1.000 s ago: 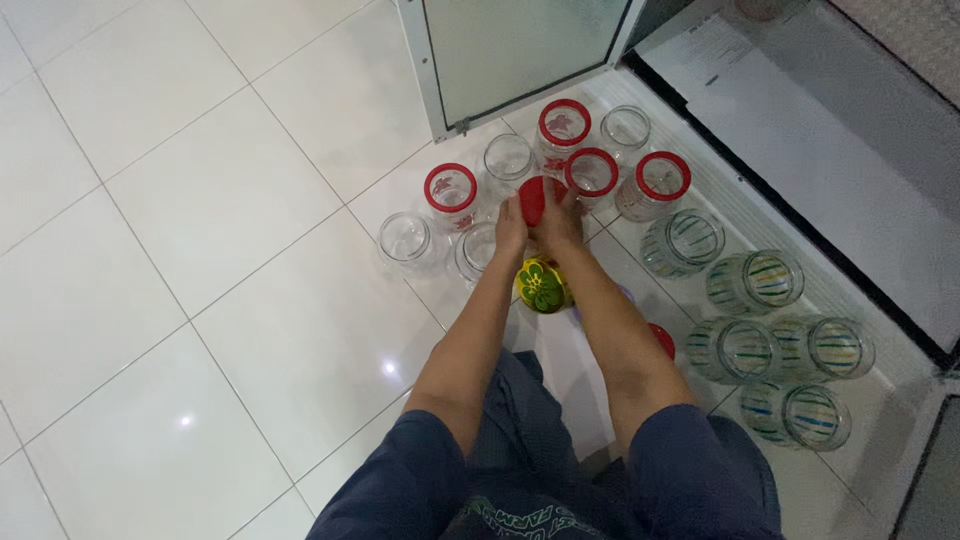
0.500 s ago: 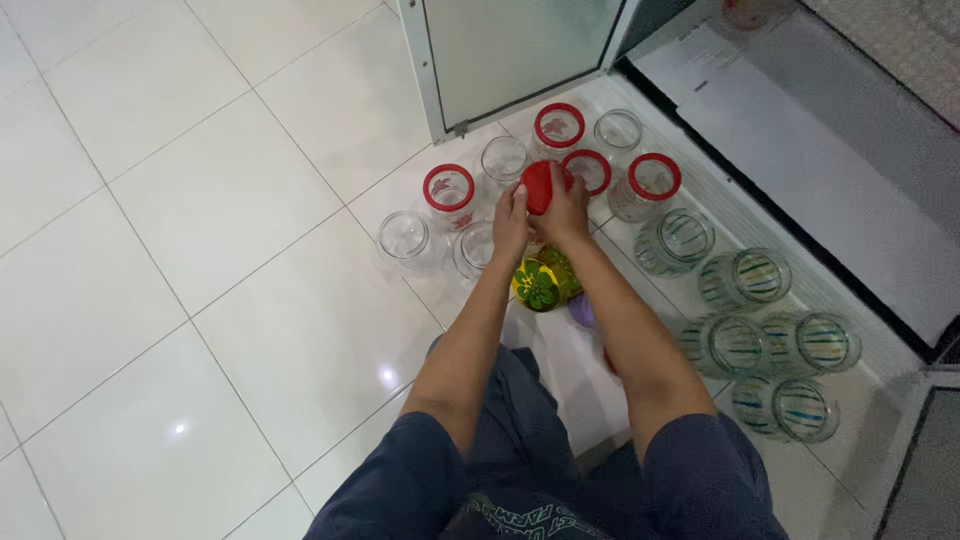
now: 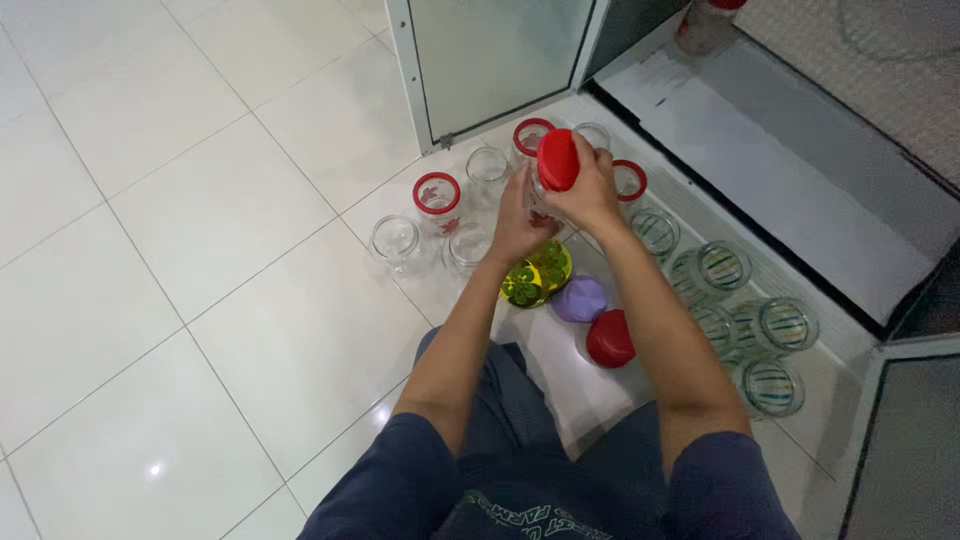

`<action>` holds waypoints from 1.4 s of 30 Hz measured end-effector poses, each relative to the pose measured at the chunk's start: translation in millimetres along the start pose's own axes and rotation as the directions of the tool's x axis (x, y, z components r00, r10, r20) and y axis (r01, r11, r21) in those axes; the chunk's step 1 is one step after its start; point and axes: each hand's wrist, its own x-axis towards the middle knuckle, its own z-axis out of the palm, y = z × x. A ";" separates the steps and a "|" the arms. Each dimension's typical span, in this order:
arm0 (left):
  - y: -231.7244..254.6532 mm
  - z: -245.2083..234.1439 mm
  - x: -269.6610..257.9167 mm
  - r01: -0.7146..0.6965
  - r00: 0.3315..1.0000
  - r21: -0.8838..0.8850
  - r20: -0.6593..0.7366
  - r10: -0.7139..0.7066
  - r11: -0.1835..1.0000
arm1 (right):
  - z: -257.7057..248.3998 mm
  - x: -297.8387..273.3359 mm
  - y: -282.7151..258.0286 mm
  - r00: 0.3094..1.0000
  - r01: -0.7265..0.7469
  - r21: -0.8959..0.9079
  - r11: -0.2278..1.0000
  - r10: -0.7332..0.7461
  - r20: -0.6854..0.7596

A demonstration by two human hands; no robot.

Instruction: The person sits on the floor and systematically picks up clear glass jars, screws on red or gold lids, and places the sealed jars into an open cabinet. The person handles the jars one at a time, repeating the process for multiple items.

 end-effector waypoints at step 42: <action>213.7 -4.8 -124.2 0.085 0.966 -0.072 0.249 -0.065 0.994 | -169.8 -231.8 -13.1 0.983 0.079 0.679 0.730 -0.169 0.067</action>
